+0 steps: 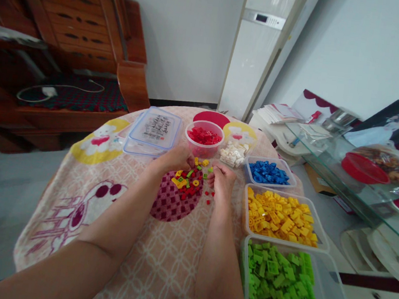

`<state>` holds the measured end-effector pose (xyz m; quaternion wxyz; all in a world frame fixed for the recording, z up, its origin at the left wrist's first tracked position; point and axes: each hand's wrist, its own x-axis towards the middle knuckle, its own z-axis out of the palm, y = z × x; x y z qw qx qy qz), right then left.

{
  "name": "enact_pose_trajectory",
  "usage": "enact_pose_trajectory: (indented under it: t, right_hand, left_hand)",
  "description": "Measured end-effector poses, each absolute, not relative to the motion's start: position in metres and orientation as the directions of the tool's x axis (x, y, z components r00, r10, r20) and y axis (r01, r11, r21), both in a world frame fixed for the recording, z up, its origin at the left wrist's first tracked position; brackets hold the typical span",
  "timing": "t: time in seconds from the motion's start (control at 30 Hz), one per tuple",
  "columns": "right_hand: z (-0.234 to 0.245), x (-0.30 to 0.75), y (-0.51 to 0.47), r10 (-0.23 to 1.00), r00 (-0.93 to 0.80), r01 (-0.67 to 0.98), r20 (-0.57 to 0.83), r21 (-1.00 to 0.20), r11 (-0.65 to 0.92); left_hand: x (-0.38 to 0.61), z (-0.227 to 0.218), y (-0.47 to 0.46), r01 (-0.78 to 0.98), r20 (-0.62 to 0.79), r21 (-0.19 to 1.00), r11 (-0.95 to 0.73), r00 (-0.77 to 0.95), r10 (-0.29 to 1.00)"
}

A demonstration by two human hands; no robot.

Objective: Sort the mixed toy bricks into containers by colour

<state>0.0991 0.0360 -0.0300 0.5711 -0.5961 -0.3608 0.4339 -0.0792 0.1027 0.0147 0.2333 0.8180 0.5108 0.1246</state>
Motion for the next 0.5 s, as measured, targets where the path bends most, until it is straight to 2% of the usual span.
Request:
enact_pose_trajectory:
  t: [0.13, 0.23, 0.33, 0.5]
  right_hand:
    - [-0.0325, 0.1000, 0.0371, 0.928, 0.351, -0.043, -0.128, -0.992, -0.121]
    - [-0.0341, 0.1006, 0.0375, 0.930, 0.349, -0.030, -0.114, -0.993, -0.110]
    - [-0.0338, 0.1005, 0.0374, 0.932, 0.342, -0.043, -0.120, -0.993, -0.112]
    - [-0.0283, 0.0978, 0.0357, 0.922, 0.360, -0.054, -0.143, -0.990, -0.133]
  left_hand:
    - [-0.0753, 0.0074, 0.1043, 0.826, -0.044, 0.406, -0.391, 0.445, 0.895]
    - [-0.0738, 0.0057, 0.1041, 0.837, -0.038, 0.378, -0.395, 0.441, 0.897]
    - [-0.0744, 0.0066, 0.1040, 0.830, -0.037, 0.414, -0.374, 0.426, 0.904]
    - [-0.0796, 0.0112, 0.1054, 0.752, -0.025, 0.553, -0.359, 0.445, 0.895]
